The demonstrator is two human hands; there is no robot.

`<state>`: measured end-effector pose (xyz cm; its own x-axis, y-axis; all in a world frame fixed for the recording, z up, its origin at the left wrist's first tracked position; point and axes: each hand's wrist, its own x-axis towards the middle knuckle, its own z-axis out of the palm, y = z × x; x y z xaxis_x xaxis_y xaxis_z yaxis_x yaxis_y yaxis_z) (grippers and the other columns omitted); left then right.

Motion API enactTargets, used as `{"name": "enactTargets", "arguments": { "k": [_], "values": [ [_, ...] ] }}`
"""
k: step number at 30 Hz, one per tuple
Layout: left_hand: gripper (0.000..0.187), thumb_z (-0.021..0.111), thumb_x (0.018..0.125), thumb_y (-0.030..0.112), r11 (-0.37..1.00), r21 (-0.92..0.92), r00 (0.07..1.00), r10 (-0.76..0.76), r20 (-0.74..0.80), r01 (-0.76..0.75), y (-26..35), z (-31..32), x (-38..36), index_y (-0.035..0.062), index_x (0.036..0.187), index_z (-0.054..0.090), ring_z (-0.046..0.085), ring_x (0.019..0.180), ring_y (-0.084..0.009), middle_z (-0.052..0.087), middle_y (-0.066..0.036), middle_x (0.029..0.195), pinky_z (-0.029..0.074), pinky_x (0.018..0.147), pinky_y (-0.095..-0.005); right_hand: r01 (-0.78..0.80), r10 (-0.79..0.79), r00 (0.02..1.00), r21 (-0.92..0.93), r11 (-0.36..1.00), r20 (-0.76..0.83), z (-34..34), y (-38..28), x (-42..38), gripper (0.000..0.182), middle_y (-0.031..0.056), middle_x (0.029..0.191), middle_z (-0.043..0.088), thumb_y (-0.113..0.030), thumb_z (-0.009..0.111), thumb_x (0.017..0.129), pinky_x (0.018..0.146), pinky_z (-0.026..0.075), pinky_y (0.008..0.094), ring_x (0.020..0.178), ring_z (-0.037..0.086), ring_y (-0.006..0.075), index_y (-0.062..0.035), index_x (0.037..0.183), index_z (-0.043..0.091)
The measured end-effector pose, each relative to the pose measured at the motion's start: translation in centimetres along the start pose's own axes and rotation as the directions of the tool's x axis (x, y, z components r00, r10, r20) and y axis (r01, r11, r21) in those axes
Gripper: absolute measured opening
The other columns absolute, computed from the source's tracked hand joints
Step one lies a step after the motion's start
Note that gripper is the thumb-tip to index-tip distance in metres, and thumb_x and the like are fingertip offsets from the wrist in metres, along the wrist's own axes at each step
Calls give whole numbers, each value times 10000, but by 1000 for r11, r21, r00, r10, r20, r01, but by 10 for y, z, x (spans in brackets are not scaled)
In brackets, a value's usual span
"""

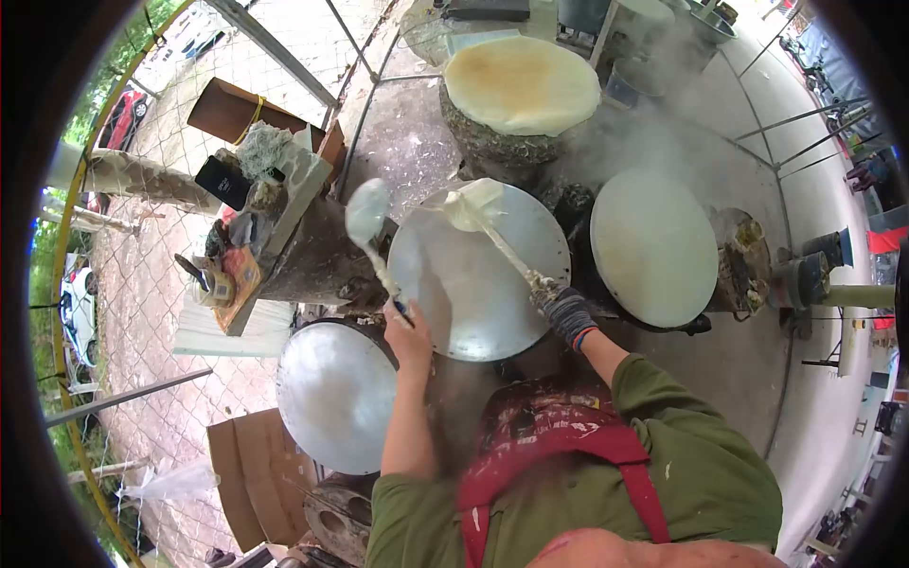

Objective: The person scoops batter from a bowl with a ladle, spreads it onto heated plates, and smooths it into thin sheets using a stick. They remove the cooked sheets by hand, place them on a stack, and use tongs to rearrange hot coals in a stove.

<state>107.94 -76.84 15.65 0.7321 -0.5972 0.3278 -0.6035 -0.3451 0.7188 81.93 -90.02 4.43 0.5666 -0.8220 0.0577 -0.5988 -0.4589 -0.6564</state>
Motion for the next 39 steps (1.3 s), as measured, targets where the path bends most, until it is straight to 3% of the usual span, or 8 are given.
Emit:
{"name": "enactTargets", "arguments": {
  "k": [9, 11, 13, 16, 23, 30, 35, 39],
  "values": [
    [200, 522, 879, 138, 819, -300, 835, -340, 432, 489, -16, -25, -40, -59, 912, 515, 496, 629, -183, 552, -127, 696, 417, 592, -305, -641, 431, 748, 378, 668, 505, -68, -107, 24, 352, 81, 1205, 541, -195, 510, 859, 858, 444, 285, 1001, 562, 208, -80, 1191, 531],
    [196, 522, 877, 140, 912, -185, 894, -290, 342, 366, 9, -50, -47, -54, 899, 525, 500, 622, -180, 550, -121, 682, 419, 591, -303, 140, -87, 972, -244, 960, 216, -45, -17, 26, 380, 77, 1193, 545, -186, 459, 869, 884, 433, 296, 1006, 557, 218, -71, 1230, 485],
    [191, 519, 875, 141, 926, -152, 914, -296, 277, 346, 10, -62, -58, -48, 899, 530, 505, 624, -177, 551, -115, 683, 421, 595, -303, -28, 5, 995, 235, 972, 96, -51, 15, 35, 409, 83, 1148, 569, -177, 332, 891, 898, 430, 343, 998, 555, 277, -85, 1281, 413],
    [130, 504, 888, 129, 861, -225, 881, -402, 249, 457, -9, -69, -84, 0, 901, 513, 461, 570, -123, 500, -51, 656, 371, 531, -262, 565, -591, 803, -417, 712, 79, -12, 60, 38, 361, 120, 1045, 609, -209, 351, 910, 861, 446, 360, 939, 578, 295, -66, 1214, 482],
    [195, 503, 882, 134, 805, -198, 829, -545, 125, 560, 2, -91, -127, -48, 947, 527, 502, 646, -145, 551, -71, 731, 418, 592, -294, 91, -245, 892, 380, 921, 380, -23, 82, 85, 383, 144, 1168, 539, -245, 451, 880, 892, 419, 307, 1063, 524, 242, -46, 1206, 479],
    [149, 508, 882, 120, 768, -134, 779, -624, 62, 626, 24, -86, -132, -28, 876, 532, 461, 602, -120, 519, -44, 682, 392, 551, -266, -39, 20, 807, 20, 999, 590, -46, -2, 81, 323, 126, 1028, 603, -318, 484, 888, 803, 459, 315, 917, 582, 256, -90, 1097, 578],
    [135, 516, 882, 114, 677, -252, 699, -715, -5, 691, 37, -81, -142, 1, 810, 501, 412, 558, -75, 463, 12, 642, 356, 499, -234, 742, -645, 650, -149, 654, 403, -54, 73, 151, 280, 80, 903, 617, -204, 572, 833, 689, 471, 310, 790, 585, 180, -123, 1100, 578],
    [101, 510, 885, 108, 481, -436, 555, -831, 50, 760, 62, -78, -137, 28, 824, 503, 377, 547, -32, 430, 40, 632, 324, 477, -201, -156, -170, 658, 354, 922, 733, -65, 20, 151, 275, 45, 874, 609, -150, 608, 810, 645, 474, 276, 763, 552, 94, -137, 1083, 588]
  ]
}}
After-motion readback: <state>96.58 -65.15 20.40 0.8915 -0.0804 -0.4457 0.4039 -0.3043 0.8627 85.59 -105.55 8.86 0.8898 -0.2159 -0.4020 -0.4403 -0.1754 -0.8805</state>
